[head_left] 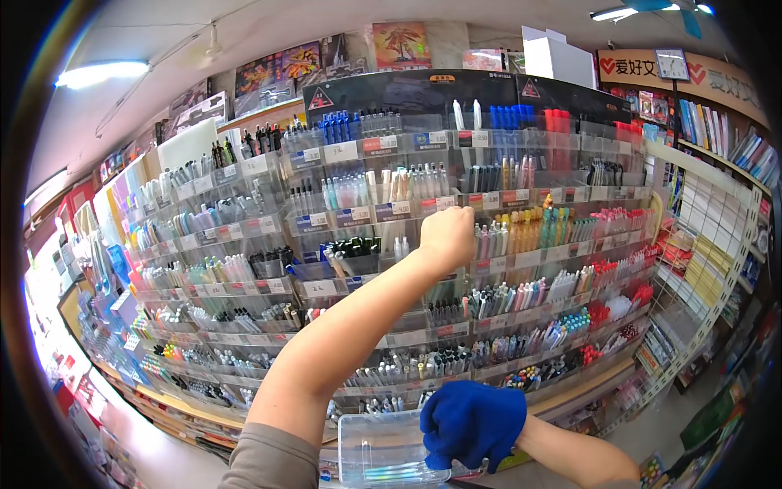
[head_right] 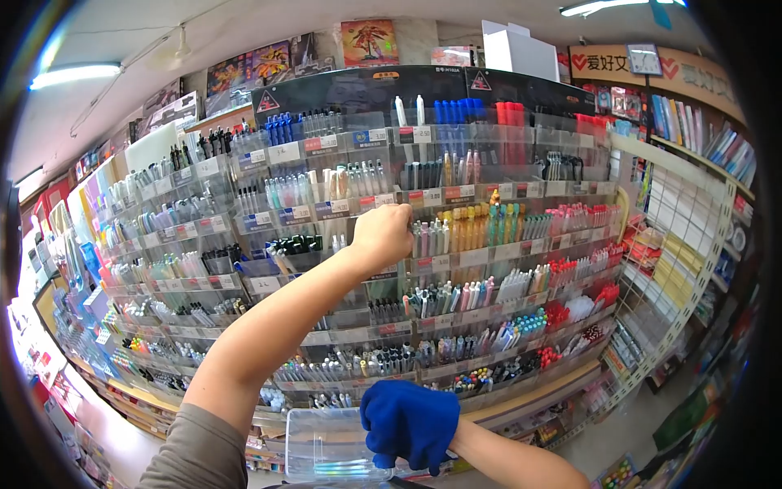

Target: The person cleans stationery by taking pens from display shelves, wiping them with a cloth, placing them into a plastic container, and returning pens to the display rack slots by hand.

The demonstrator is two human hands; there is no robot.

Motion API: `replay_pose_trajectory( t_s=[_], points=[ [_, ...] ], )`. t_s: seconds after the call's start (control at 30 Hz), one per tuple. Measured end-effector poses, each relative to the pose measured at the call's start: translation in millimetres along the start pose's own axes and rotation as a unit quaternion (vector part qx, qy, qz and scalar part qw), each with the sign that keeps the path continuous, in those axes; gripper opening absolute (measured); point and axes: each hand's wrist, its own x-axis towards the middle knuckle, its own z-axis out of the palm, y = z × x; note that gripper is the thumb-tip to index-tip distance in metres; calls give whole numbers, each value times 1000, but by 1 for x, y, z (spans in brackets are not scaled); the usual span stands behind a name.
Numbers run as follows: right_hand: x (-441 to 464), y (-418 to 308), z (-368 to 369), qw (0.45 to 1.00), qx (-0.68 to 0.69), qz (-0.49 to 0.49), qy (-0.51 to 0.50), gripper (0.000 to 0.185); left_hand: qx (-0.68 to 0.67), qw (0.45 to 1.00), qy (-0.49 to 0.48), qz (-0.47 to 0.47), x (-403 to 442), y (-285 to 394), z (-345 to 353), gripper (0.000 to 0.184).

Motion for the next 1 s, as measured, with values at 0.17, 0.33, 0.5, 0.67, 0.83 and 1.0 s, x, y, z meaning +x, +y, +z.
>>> replay_pose_trajectory(
  t_s=[0.17, 0.33, 0.5, 0.67, 0.83, 1.0],
  points=[
    [5, -5, 16, 996, -68, 40, 52, 14, 6, 1000, -8, 3, -1, -7, 2, 17],
    [4, 6, 28, 991, -29, 54, 118, 10, -57, 998, 9, 26, -6, -15, 2, 18],
    [3, 10, 21, 985, -161, -47, 50, 13, -75, 995, -50, 42, -7, -24, -15, 20],
    [8, 0, 32, 989, -93, -7, 115, 17, -65, 984, -56, 154, -13, -47, -12, 17],
    [7, 10, 29, 974, 137, 126, 131, 18, -58, 975, -104, 185, -16, -52, -21, 18],
    [14, 13, 28, 988, -122, -40, 80, 17, -34, 971, -129, 200, -14, -52, -27, 21]
  ],
)
